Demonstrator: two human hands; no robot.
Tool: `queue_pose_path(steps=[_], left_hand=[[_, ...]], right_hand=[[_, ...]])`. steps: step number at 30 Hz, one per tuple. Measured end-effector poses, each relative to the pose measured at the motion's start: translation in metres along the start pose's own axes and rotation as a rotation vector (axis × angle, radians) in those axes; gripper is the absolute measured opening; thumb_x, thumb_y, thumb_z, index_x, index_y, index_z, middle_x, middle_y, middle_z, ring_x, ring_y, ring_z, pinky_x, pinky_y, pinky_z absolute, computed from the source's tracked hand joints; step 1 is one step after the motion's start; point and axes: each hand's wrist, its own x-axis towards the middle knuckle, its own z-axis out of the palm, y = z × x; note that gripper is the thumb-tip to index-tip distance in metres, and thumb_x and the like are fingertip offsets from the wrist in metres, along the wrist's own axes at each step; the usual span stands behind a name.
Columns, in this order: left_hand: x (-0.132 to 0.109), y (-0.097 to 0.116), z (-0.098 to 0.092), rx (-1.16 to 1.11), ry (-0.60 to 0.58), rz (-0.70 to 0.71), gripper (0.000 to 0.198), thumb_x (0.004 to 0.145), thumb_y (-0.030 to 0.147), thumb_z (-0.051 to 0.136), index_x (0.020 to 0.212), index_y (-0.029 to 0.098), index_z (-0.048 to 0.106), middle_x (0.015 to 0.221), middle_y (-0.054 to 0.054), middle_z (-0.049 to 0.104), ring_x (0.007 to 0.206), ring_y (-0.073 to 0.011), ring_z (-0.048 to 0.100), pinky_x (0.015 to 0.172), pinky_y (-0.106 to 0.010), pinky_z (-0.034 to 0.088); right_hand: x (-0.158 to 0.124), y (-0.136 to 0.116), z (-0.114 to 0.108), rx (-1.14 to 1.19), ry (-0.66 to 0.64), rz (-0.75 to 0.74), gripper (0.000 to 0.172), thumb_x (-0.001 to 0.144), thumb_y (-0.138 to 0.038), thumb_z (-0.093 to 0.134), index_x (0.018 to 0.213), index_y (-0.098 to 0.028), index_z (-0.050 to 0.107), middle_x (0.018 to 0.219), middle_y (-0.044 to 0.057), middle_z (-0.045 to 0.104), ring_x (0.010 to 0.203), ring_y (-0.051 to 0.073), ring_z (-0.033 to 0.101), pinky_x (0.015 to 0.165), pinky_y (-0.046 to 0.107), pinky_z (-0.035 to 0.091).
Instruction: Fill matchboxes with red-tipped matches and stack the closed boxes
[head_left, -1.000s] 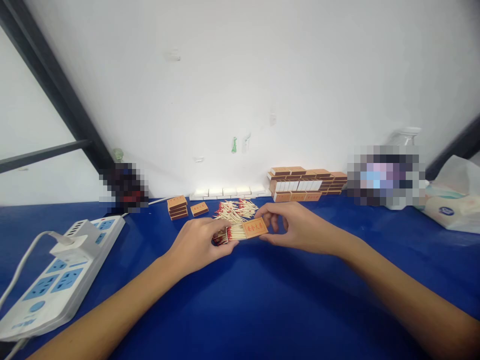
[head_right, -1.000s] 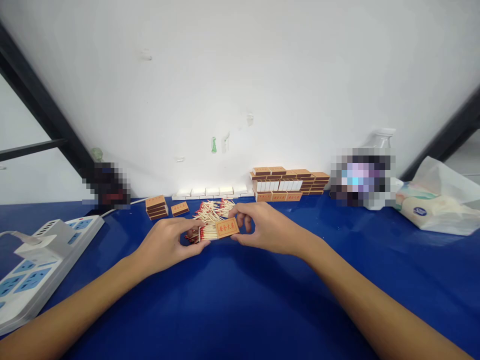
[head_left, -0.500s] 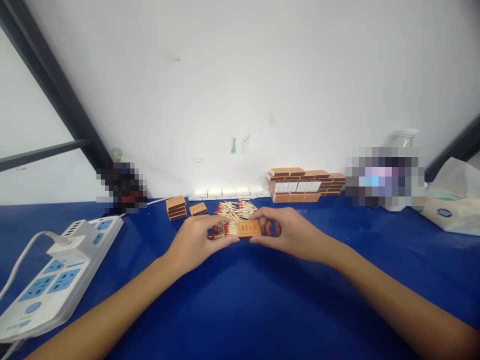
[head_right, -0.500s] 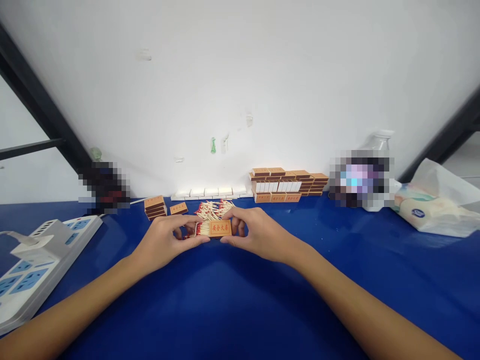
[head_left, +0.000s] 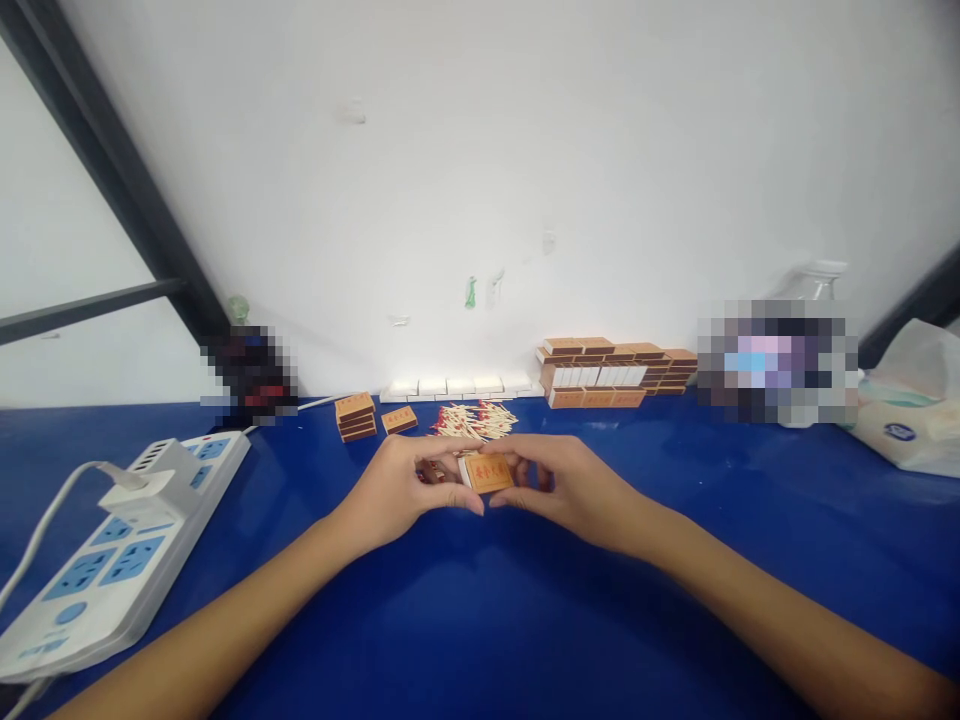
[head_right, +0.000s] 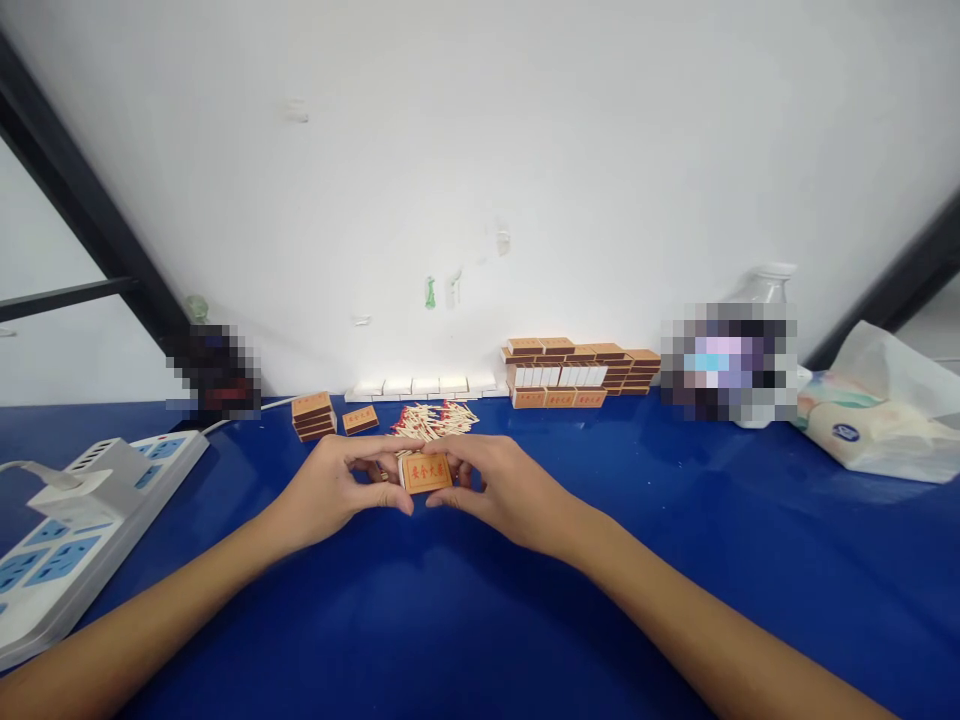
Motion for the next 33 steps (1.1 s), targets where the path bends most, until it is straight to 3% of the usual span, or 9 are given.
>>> queue_pose_path(steps=[6,11,14,16,18,21,23,27,33], left_hand=[[-0.002,0.001,0.003,-0.044,-0.069,-0.018,0.076,0.064,0.048,0.094,0.132,0.026,0.069,0.075,0.003,0.071,0.066,-0.0156,0.062,0.061,-0.027,0.050],[-0.004,0.008,0.002,0.231,0.050,0.139,0.056,0.075,0.045,0.088,0.125,0.027,0.070,0.104,-0.003,0.074,0.078,-0.0161,0.066,0.069,-0.028,0.054],[-0.003,0.010,-0.002,0.370,0.086,0.217,0.039,0.085,0.038,0.079,0.121,0.026,0.071,0.099,-0.002,0.073,0.081,-0.0164,0.065,0.076,-0.031,0.055],[0.002,0.006,-0.011,0.448,0.111,0.264,0.036,0.085,0.035,0.078,0.119,0.024,0.072,0.098,-0.003,0.072,0.087,-0.0186,0.065,0.081,-0.034,0.054],[0.008,-0.004,-0.028,0.574,0.197,0.326,0.031,0.087,0.037,0.076,0.115,0.023,0.073,0.110,-0.006,0.072,0.105,-0.0231,0.063,0.096,-0.041,0.051],[0.017,-0.027,-0.056,0.831,0.448,0.249,0.032,0.088,0.046,0.076,0.112,0.025,0.077,0.128,-0.009,0.067,0.125,-0.0320,0.053,0.110,-0.053,0.041],[0.019,-0.042,-0.069,0.940,0.495,0.142,0.035,0.089,0.051,0.073,0.111,0.025,0.078,0.134,-0.011,0.063,0.131,-0.0356,0.047,0.112,-0.057,0.038],[0.016,-0.059,-0.075,1.091,0.408,0.046,0.040,0.089,0.056,0.069,0.110,0.024,0.081,0.144,-0.015,0.057,0.140,-0.0435,0.038,0.113,-0.063,0.034],[0.013,-0.062,-0.071,1.204,0.370,0.066,0.044,0.087,0.057,0.066,0.107,0.020,0.080,0.145,-0.019,0.056,0.143,-0.0461,0.038,0.116,-0.070,0.025]], right_hand=[[-0.004,-0.008,0.001,-0.123,-0.092,-0.124,0.040,0.099,-0.028,0.064,0.140,-0.030,0.061,0.111,0.005,0.073,0.086,0.017,0.065,0.076,0.030,0.050],[-0.003,-0.005,0.000,-0.245,0.008,-0.077,0.038,0.096,-0.031,0.068,0.133,-0.022,0.064,0.104,0.007,0.074,0.083,0.019,0.067,0.073,0.032,0.050],[-0.003,-0.002,0.002,-0.274,0.026,-0.086,0.038,0.097,-0.033,0.065,0.133,-0.021,0.062,0.103,0.008,0.073,0.080,0.019,0.066,0.071,0.031,0.050],[-0.003,0.000,0.003,-0.278,0.042,-0.075,0.044,0.099,-0.032,0.062,0.142,-0.022,0.056,0.107,0.008,0.073,0.077,0.018,0.066,0.069,0.031,0.051],[-0.003,0.003,0.003,-0.296,0.077,-0.050,0.053,0.099,-0.032,0.059,0.151,-0.023,0.047,0.109,0.008,0.073,0.075,0.018,0.066,0.068,0.032,0.051],[-0.002,0.011,0.000,-0.338,0.114,-0.015,0.047,0.099,-0.032,0.057,0.145,-0.022,0.052,0.111,0.009,0.072,0.077,0.018,0.066,0.068,0.032,0.050],[-0.001,0.015,-0.003,-0.364,0.114,-0.007,0.036,0.100,-0.030,0.056,0.134,-0.021,0.059,0.111,0.009,0.072,0.079,0.018,0.066,0.068,0.032,0.050],[0.000,0.017,-0.006,-0.401,0.097,-0.005,0.025,0.100,-0.028,0.056,0.122,-0.021,0.063,0.107,0.008,0.070,0.078,0.017,0.064,0.069,0.032,0.048],[0.002,0.015,-0.010,-0.438,0.079,0.010,0.016,0.100,-0.027,0.055,0.109,-0.020,0.067,0.101,0.008,0.068,0.075,0.016,0.061,0.069,0.031,0.046]])
